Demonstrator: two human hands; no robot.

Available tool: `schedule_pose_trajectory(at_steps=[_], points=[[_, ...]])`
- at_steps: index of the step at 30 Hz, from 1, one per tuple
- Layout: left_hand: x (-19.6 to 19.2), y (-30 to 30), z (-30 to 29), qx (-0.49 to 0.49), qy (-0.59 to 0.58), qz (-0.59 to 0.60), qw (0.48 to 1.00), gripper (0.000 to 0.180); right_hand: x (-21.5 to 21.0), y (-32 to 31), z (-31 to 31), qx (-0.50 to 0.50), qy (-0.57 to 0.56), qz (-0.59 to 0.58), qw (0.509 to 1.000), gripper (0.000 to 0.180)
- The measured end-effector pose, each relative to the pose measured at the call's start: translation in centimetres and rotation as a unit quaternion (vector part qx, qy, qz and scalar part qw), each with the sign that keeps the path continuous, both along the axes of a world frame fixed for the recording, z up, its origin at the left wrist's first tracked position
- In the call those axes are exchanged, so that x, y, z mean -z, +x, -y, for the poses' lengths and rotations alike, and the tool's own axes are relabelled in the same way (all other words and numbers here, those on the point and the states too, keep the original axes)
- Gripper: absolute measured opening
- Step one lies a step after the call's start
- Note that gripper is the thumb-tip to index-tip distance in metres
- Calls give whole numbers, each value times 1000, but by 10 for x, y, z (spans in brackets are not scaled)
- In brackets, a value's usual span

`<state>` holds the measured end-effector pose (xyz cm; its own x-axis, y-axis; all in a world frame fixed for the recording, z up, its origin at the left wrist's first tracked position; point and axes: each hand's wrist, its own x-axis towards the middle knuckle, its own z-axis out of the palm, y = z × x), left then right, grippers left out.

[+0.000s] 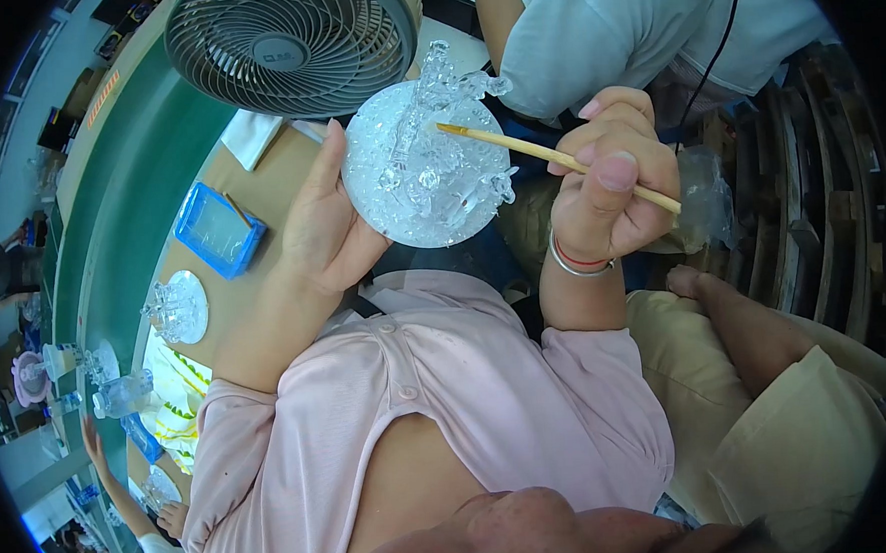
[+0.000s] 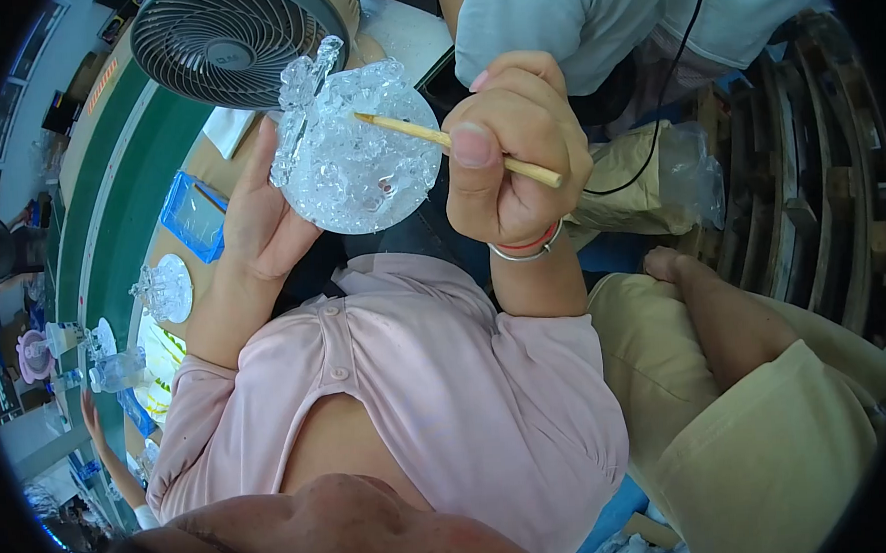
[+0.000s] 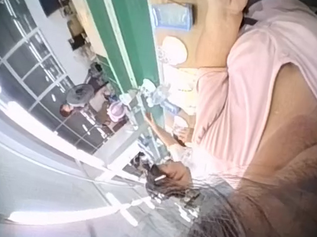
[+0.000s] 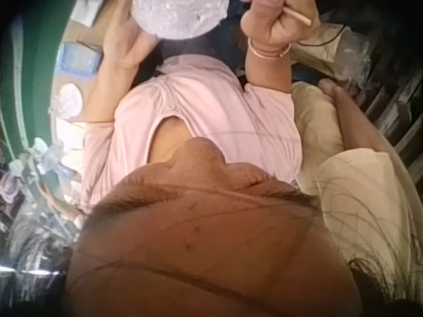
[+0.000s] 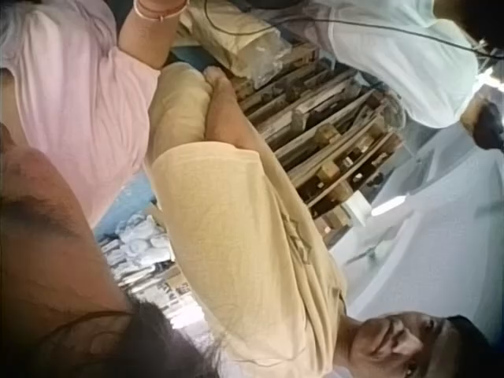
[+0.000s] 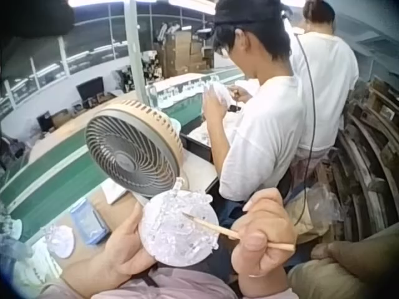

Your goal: The recorder is applying glue to white decorative lighting components using a small brush at an assembly line.

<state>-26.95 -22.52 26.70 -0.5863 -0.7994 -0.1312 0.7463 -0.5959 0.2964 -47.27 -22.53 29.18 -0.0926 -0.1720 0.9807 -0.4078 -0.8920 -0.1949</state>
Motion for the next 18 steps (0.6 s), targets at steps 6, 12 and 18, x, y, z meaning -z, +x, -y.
schedule_pose_trajectory(at_steps=[6, 12, 18], points=[[2, 4, 0, -2, -13, -11, 1000, 57, -3, -5, -1, -17, 5, 45, 999, 24], [-3, 4, -3, -16, -12, 49, 999, 57, -4, -48, -9, -85, 56, 234, 967, 27], [6, 20, -8, -17, -19, 32, 999, 57, 61, -57, 1, 165, 460, -6, 872, 20]])
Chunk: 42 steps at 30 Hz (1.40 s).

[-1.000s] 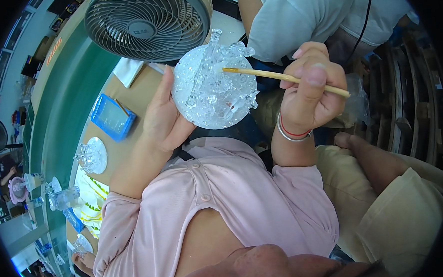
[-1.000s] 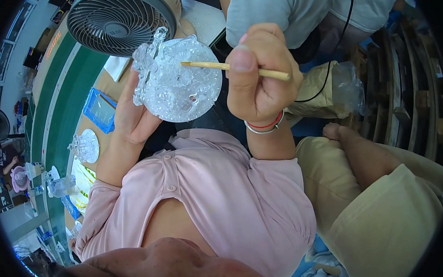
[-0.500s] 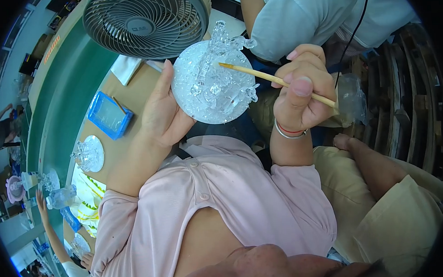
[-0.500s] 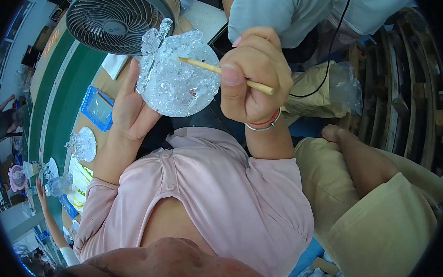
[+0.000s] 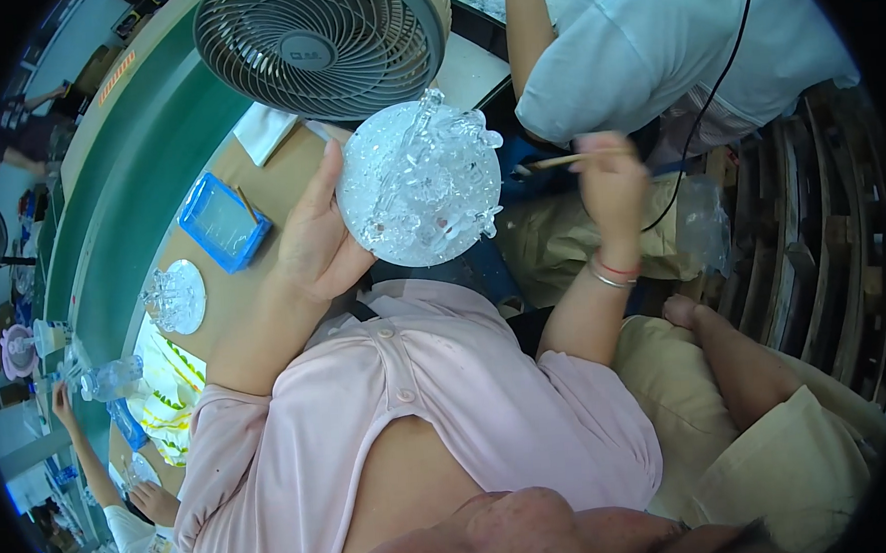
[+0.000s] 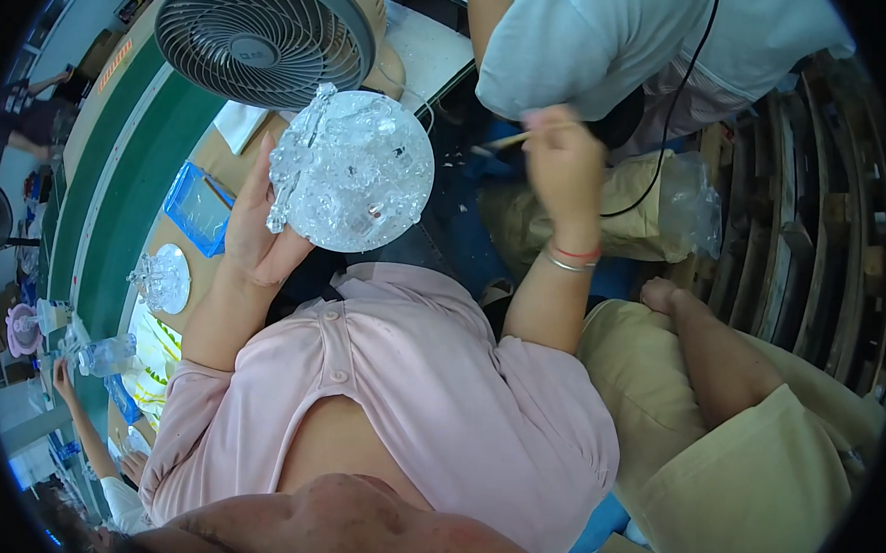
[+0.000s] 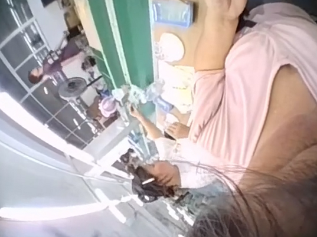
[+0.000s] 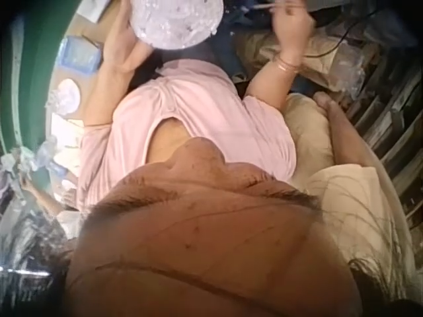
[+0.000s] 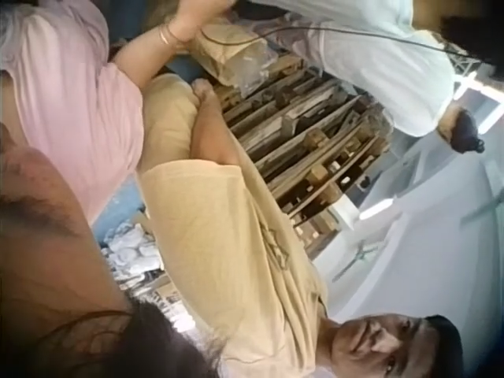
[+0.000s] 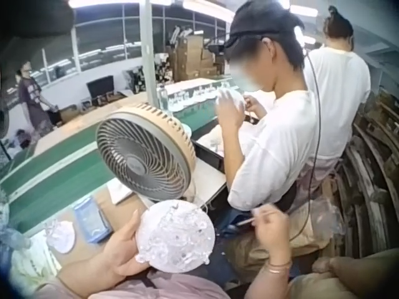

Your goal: The recorder is applying glue to white decorative lighting components using a small brush at an assembly line.

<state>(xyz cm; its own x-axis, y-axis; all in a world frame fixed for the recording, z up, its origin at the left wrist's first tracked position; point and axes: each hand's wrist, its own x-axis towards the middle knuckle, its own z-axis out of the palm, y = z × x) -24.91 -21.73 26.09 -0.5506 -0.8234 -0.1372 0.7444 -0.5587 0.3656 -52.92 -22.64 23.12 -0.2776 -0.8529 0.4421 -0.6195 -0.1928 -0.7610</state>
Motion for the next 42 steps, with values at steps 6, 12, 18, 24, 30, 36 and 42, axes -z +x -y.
schedule_pose_trajectory(at_steps=[6, 12, 18, 24, 30, 36, 42], points=[[4, 3, 2, 32, -1, -72, 997, 57, -1, 5, -12, -6, -187, 105, 977, 14], [3, -1, 7, 38, 11, -106, 994, 53, -40, 21, -55, -104, -464, 93, 875, 24], [24, 6, 6, 51, -12, -134, 990, 49, -50, 56, -51, -198, -514, -5, 835, 33], [15, -3, 2, 28, -20, -82, 996, 51, -58, 73, -43, -220, -476, -119, 843, 29], [8, -5, 3, 39, -25, -97, 994, 62, -55, 64, -49, -226, -488, -72, 840, 25], [-10, -17, -9, -104, -118, 165, 974, 69, -47, 78, -40, -129, -460, 143, 867, 28], [-11, -11, -5, -35, -88, 111, 989, 71, -40, 75, -38, -158, -413, 178, 879, 28]])
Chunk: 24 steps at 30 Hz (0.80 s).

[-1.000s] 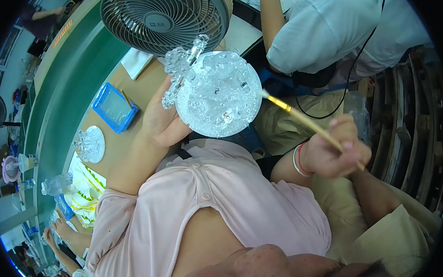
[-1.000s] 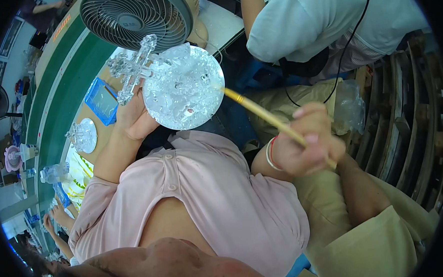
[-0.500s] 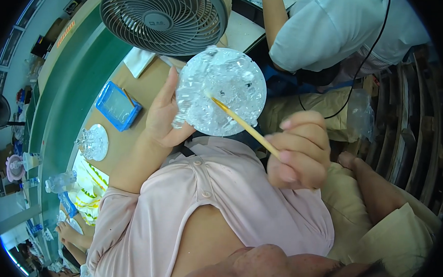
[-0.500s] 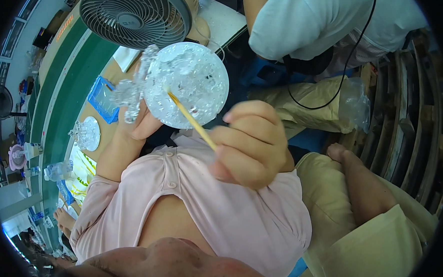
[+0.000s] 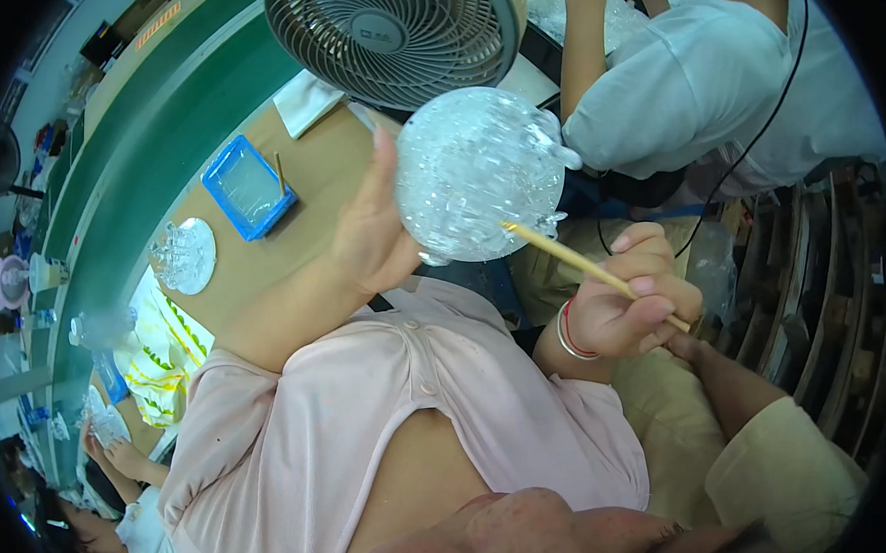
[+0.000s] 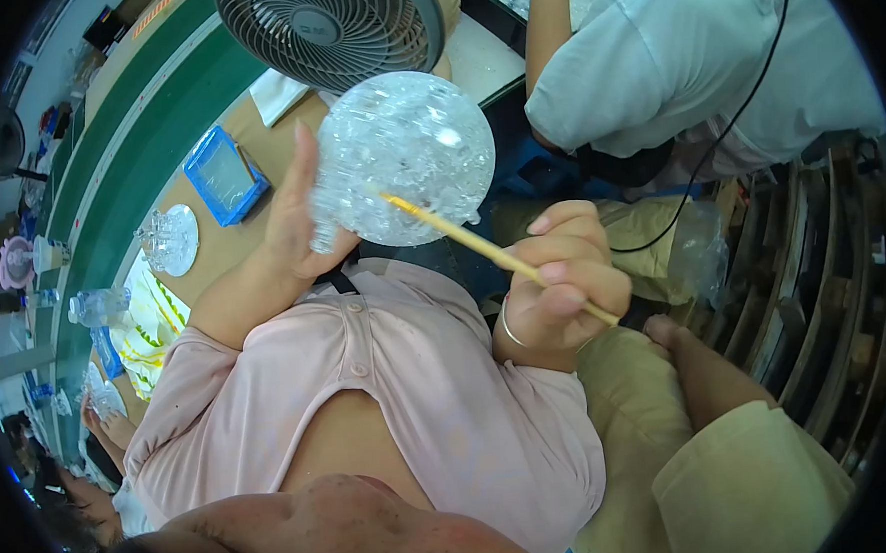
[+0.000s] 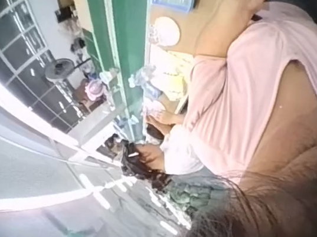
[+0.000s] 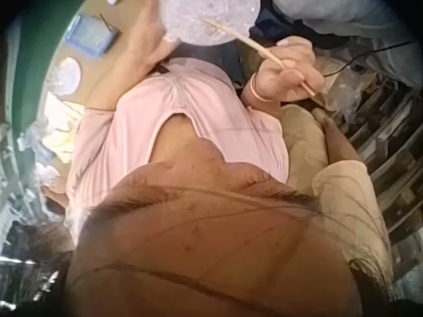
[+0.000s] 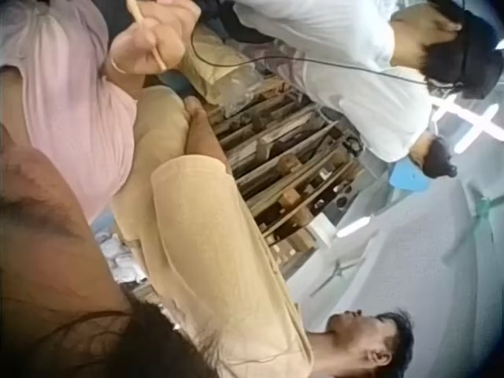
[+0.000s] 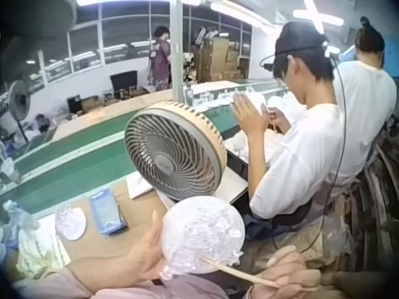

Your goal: The recorder is applying glue to white decorative lighting components using a small brush at an assembly line.

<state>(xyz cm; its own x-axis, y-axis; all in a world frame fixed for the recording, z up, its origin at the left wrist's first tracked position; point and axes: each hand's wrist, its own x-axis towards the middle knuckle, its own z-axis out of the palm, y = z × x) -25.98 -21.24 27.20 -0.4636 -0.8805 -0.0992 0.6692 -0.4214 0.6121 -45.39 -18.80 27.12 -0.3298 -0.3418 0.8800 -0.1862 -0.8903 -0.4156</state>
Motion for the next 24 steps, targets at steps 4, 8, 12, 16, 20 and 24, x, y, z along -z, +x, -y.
schedule_pose_trajectory(at_steps=[4, 8, 12, 16, 20, 24], points=[[17, 12, 8, 12, 85, -236, 968, 70, -4, -1, -11, 6, -71, -79, 994, 29], [13, 14, 9, 87, 14, -307, 948, 68, -10, -1, -16, 3, -148, -127, 981, 27], [13, 15, 9, 95, -5, -290, 952, 69, -17, 5, -15, 8, -142, -195, 970, 26], [10, 15, 17, 80, -9, -287, 955, 65, -19, 3, -16, -18, -140, -203, 969, 25], [13, 10, 15, 37, -36, -298, 953, 72, -23, 6, -12, 24, -143, -206, 968, 24], [6, 9, 14, -52, 5, -279, 959, 62, -23, 9, -2, 24, -137, -231, 963, 24]])
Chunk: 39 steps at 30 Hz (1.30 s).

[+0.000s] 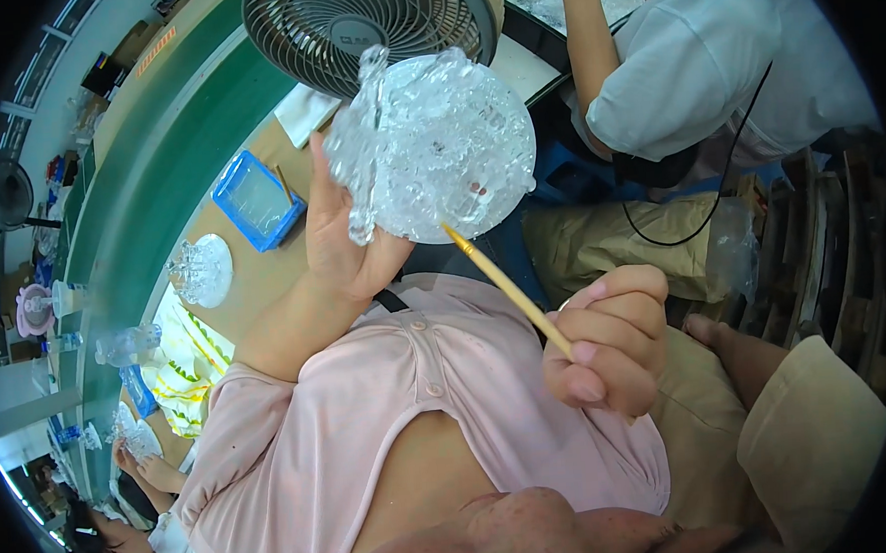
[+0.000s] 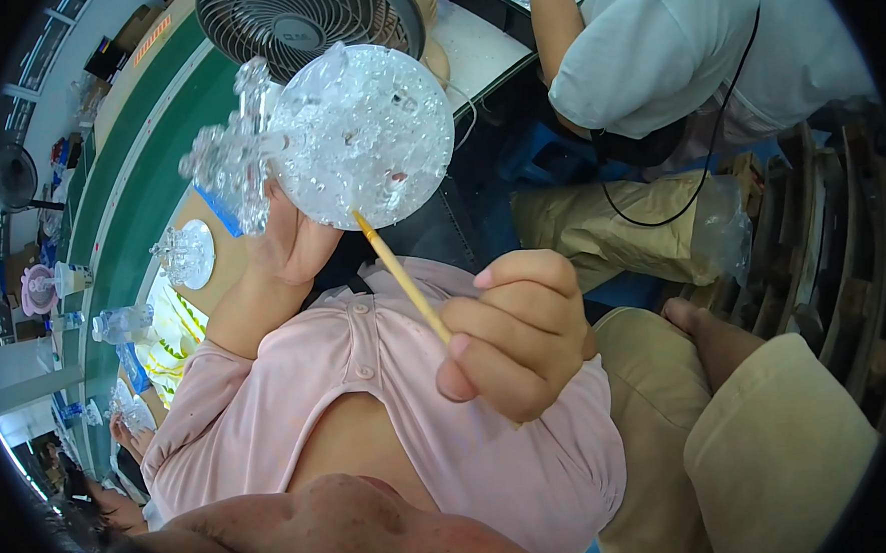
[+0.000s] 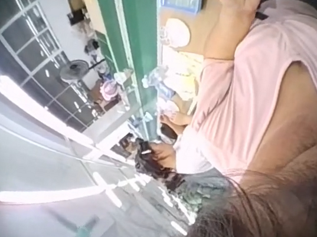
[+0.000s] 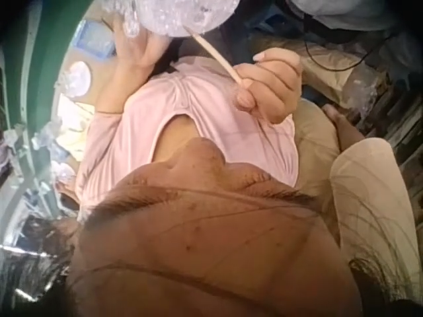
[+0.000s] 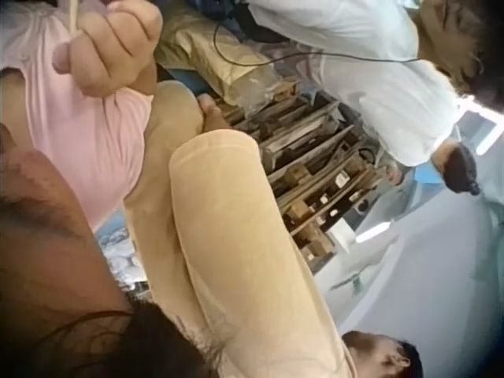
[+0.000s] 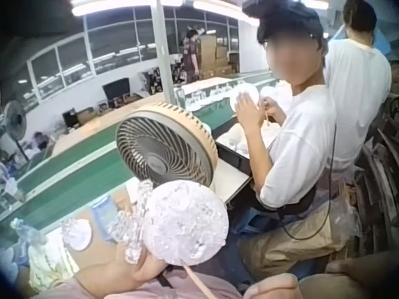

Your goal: The recorder is applying glue to white decorative lighting components using a small brush at an assembly line.

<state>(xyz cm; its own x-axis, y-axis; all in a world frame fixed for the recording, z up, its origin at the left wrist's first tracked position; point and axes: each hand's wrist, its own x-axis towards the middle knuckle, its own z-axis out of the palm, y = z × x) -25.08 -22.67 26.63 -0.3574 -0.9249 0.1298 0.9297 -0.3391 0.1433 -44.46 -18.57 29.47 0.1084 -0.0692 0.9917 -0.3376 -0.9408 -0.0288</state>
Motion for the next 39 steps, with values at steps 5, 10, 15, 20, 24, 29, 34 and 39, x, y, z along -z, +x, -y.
schedule_pose_trajectory(at_steps=[5, 10, 15, 20, 24, 29, 34, 39], points=[[-19, -6, -13, -26, -19, 27, 999, 60, 1, 2, -11, 26, -22, 27, 999, 21], [-25, -12, -20, -47, -1, 104, 993, 61, 3, 10, -23, 31, -71, 19, 997, 19], [-27, -17, -25, -60, -20, 140, 988, 64, 1, 14, -31, 71, -76, -43, 994, 21], [-29, -23, -28, -121, -36, 201, 971, 63, 6, 20, -32, 63, -97, 12, 993, 17], [-28, -25, -31, -147, -81, 225, 960, 61, -4, 20, -39, 119, -36, -69, 990, 16], [-11, -29, -30, -206, -117, 234, 943, 58, -11, 29, -44, 151, -69, -101, 981, 14], [8, -28, -26, -248, -153, 295, 910, 58, -21, 30, -50, 133, 2, -165, 977, 14], [15, -30, -24, -268, -169, 306, 898, 59, -31, 47, -49, 173, 19, -180, 968, 9]])
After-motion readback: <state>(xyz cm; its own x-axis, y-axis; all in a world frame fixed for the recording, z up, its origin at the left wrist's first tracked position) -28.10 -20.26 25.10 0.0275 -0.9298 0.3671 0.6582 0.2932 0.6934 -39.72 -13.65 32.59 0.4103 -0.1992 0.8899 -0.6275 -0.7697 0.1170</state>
